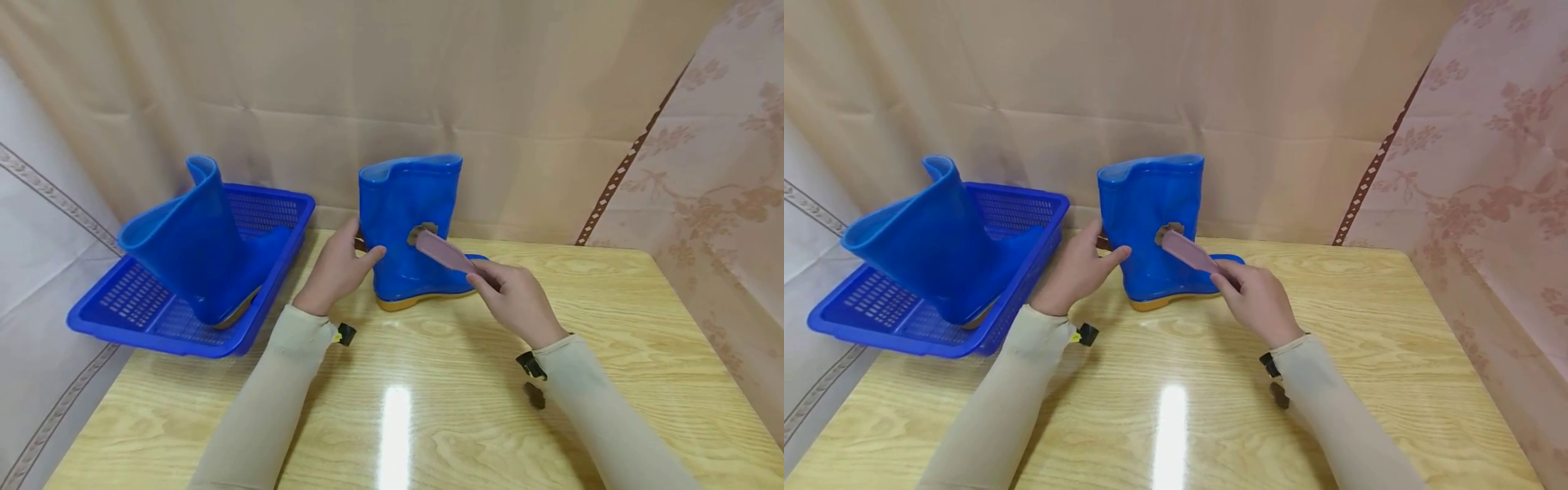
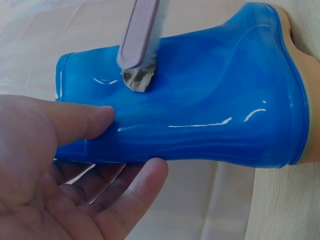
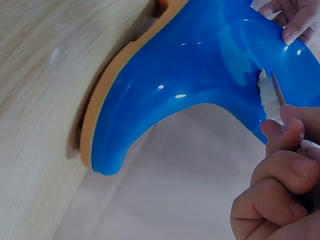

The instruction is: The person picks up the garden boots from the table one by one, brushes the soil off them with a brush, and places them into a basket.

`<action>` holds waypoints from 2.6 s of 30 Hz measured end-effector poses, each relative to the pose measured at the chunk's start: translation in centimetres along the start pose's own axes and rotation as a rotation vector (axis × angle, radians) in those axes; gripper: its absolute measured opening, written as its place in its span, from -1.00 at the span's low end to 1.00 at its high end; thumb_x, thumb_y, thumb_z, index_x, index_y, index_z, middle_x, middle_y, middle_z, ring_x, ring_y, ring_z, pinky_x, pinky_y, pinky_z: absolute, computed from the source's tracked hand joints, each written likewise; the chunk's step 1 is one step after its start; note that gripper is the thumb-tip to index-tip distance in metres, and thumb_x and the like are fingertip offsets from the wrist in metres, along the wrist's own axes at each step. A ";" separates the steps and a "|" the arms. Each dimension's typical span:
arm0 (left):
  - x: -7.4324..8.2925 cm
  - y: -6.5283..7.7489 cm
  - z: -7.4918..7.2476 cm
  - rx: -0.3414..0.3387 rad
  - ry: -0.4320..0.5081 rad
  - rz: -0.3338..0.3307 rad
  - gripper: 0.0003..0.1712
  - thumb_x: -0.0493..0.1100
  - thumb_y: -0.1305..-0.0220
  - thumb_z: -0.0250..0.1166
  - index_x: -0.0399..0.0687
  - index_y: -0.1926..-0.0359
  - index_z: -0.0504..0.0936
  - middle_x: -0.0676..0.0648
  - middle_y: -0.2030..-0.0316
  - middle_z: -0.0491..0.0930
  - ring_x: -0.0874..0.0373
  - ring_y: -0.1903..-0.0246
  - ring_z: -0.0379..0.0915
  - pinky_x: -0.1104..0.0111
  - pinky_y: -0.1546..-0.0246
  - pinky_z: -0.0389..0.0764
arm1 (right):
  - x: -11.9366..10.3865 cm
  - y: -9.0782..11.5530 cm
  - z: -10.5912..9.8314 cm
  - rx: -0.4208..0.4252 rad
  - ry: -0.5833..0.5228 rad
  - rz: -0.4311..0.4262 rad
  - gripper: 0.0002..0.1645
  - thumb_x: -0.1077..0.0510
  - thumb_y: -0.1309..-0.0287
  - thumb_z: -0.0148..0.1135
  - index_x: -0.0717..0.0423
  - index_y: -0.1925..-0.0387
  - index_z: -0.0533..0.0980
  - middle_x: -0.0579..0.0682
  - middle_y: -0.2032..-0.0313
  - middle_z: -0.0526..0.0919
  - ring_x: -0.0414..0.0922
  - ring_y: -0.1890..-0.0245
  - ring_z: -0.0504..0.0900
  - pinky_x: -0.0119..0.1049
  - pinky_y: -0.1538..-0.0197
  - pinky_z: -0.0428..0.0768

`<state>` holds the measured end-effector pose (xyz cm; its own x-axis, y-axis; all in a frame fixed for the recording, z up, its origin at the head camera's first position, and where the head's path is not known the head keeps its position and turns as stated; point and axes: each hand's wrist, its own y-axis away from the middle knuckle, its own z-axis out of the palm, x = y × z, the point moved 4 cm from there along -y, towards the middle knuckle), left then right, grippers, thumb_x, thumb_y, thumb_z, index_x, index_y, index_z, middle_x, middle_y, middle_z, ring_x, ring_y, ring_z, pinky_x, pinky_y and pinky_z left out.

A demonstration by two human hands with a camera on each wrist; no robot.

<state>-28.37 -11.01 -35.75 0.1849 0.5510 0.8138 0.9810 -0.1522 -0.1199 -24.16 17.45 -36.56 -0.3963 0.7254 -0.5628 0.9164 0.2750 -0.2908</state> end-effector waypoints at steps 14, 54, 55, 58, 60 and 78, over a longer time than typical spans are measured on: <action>-0.1 0.0 0.1 -0.009 0.001 0.019 -0.41 -0.02 -0.52 0.26 -0.02 -0.43 0.32 -0.10 -0.15 0.56 -0.03 -0.09 0.51 0.03 -0.10 0.63 | -0.8 -0.1 0.5 0.036 0.027 -0.046 -0.65 0.07 -0.48 0.24 0.09 -0.18 0.66 -0.11 0.55 0.54 -0.19 0.64 0.36 -0.33 0.58 0.28; 0.1 0.1 -0.1 -0.042 -0.003 -0.004 -0.38 0.00 -0.53 0.24 0.00 -0.47 0.27 -0.10 -0.22 0.53 -0.03 -0.12 0.49 0.03 -0.14 0.61 | -1.3 -1.1 0.2 0.022 -0.051 0.024 -0.61 0.02 -0.51 0.19 0.06 -0.22 0.63 -0.03 0.50 0.59 -0.12 0.65 0.38 -0.33 0.61 0.29; 0.2 0.1 -0.1 -0.043 0.000 -0.009 -0.37 0.00 -0.53 0.24 0.00 -0.47 0.27 -0.10 -0.23 0.52 -0.03 -0.12 0.49 0.03 -0.14 0.61 | -1.0 -0.9 0.0 0.021 -0.054 0.041 -0.61 0.01 -0.51 0.19 0.05 -0.22 0.63 -0.02 0.49 0.60 -0.13 0.65 0.38 -0.33 0.61 0.29; 0.3 0.0 -0.1 -0.045 0.003 -0.015 -0.37 0.01 -0.52 0.24 0.00 -0.47 0.27 -0.10 -0.23 0.52 -0.03 -0.13 0.48 0.03 -0.14 0.60 | -0.2 -0.2 -0.2 0.020 -0.052 0.070 -0.61 0.01 -0.51 0.19 0.05 -0.22 0.64 -0.03 0.49 0.62 -0.14 0.66 0.37 -0.34 0.62 0.29; 0.3 0.0 -0.1 -0.046 0.006 -0.015 -0.37 0.01 -0.52 0.24 0.00 -0.48 0.27 -0.10 -0.23 0.52 -0.03 -0.13 0.48 0.03 -0.14 0.60 | 0.2 0.3 -0.3 0.020 -0.044 0.072 -0.62 0.02 -0.51 0.19 0.06 -0.22 0.64 -0.05 0.51 0.60 -0.17 0.68 0.35 -0.34 0.63 0.28; -0.1 0.0 0.1 -0.048 0.027 -0.002 -0.36 -0.06 -0.54 0.23 0.02 -0.51 0.25 -0.10 -0.29 0.51 -0.03 -0.16 0.49 0.01 -0.20 0.58 | -0.5 -1.4 0.5 -0.030 -0.168 0.146 -0.60 0.03 -0.51 0.20 0.08 -0.23 0.62 0.05 0.34 0.69 -0.10 0.57 0.41 -0.35 0.55 0.33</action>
<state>-28.42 -10.96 -35.87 0.1807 0.5294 0.8289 0.9774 -0.1911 -0.0910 -25.27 16.38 -36.23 -0.2610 0.6445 -0.7186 0.9649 0.1952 -0.1754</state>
